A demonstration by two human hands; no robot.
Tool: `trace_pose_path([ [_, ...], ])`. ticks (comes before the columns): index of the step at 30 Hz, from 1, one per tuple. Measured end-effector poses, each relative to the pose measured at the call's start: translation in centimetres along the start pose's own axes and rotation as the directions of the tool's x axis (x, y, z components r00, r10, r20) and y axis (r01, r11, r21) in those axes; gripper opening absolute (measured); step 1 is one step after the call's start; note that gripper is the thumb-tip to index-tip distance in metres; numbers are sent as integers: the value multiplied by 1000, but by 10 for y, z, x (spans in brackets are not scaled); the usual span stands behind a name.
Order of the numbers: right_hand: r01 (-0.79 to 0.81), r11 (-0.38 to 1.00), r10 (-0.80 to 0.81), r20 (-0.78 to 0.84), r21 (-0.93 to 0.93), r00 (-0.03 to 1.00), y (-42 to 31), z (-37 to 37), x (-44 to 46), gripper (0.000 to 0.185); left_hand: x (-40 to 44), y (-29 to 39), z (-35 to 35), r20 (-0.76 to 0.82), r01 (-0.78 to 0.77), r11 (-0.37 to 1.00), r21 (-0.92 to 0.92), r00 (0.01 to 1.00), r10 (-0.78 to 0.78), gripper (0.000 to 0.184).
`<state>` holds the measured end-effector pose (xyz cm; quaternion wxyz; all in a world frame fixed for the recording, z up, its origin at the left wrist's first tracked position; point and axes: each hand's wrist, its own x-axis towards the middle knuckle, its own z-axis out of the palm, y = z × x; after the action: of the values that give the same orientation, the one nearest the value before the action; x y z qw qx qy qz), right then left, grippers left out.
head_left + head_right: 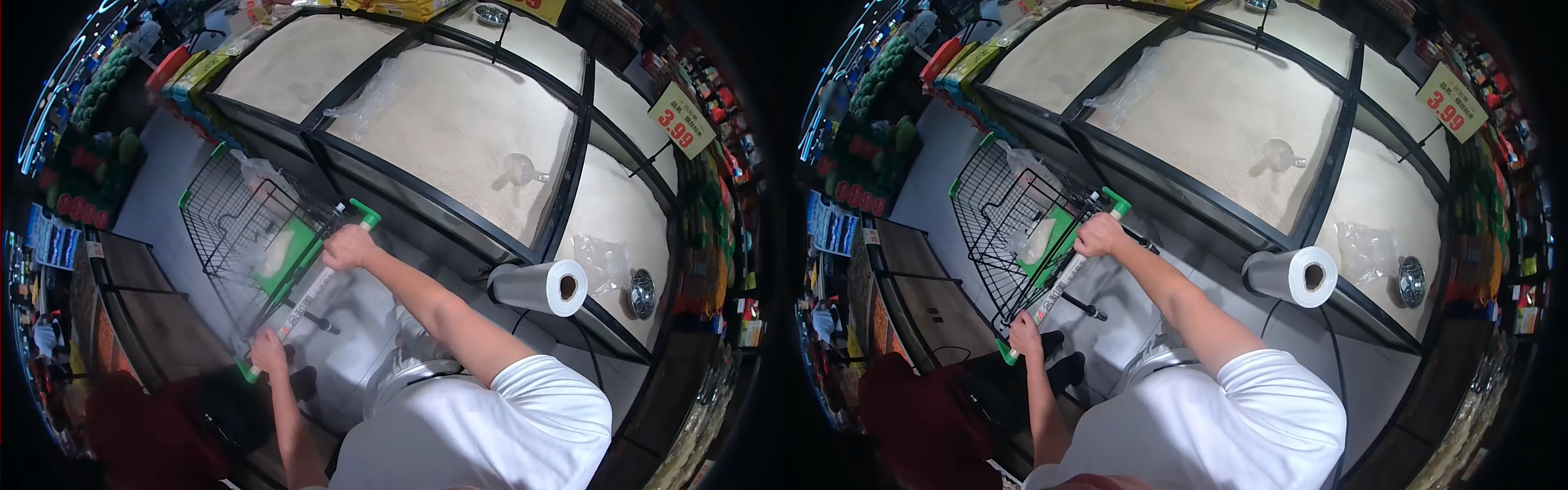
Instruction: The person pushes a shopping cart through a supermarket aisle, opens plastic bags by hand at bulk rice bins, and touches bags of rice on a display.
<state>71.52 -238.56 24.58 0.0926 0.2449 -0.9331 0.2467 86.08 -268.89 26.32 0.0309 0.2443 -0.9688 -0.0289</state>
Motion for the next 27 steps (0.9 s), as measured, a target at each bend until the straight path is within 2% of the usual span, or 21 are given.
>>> trace_pose_path([
  [4, 38, 999, -37, -41, 26, 998, 5, 17, 46, 35, 47, 0, 2, -45, -64, 997, 34, 997, 66, 43],
  [6, 58, 998, -57, -55, 22, 997, 3, 22, 69, 33, 70, -4, 10, -186, -93, 994, -64, 979, 80, 39],
  [9, 63, 997, -63, -8, 34, 998, 7, 38, 102, 33, 108, -9, 20, -220, -125, 991, -54, 969, 111, 36],
  [12, 84, 996, -84, 27, 35, 996, 9, 53, 135, 32, 149, -12, 31, -243, -108, 991, -78, 966, 86, 36],
  [13, 106, 993, -104, -50, 48, 993, 9, 56, 146, 36, 161, -12, 31, -229, -110, 988, -106, 970, 83, 36],
  [14, 108, 993, -105, -50, 57, 993, 10, 62, 159, 34, 174, -14, 32, -205, -84, 992, -90, 977, 64, 37],
  [18, 91, 994, -92, 20, 56, 996, 9, 76, 207, 32, 226, -19, 27, -108, -46, 998, -35, 993, 42, 42],
  [20, 81, 997, -82, 67, 16, 994, 12, 81, 235, 33, 252, -14, 22, -103, -46, 995, -88, 994, 36, 42],
  [22, 81, 997, -81, 4, 20, 997, 16, 88, 261, 34, 276, -9, 20, -89, -40, 998, -57, 995, 34, 39],
  [24, 79, 996, -79, -22, 30, 997, 22, 94, 286, 35, 307, -25, 48, -212, -82, 996, 28, 973, 86, 43],
  [25, 82, 996, -83, 10, 41, 997, 26, 98, 300, 36, 320, -22, 48, -170, -65, 998, -1, 983, 64, 44],
  [27, 91, 995, -92, 32, 42, 995, 35, 103, 327, 36, 344, -18, 49, -205, -113, 993, -23, 973, 106, 44],
])
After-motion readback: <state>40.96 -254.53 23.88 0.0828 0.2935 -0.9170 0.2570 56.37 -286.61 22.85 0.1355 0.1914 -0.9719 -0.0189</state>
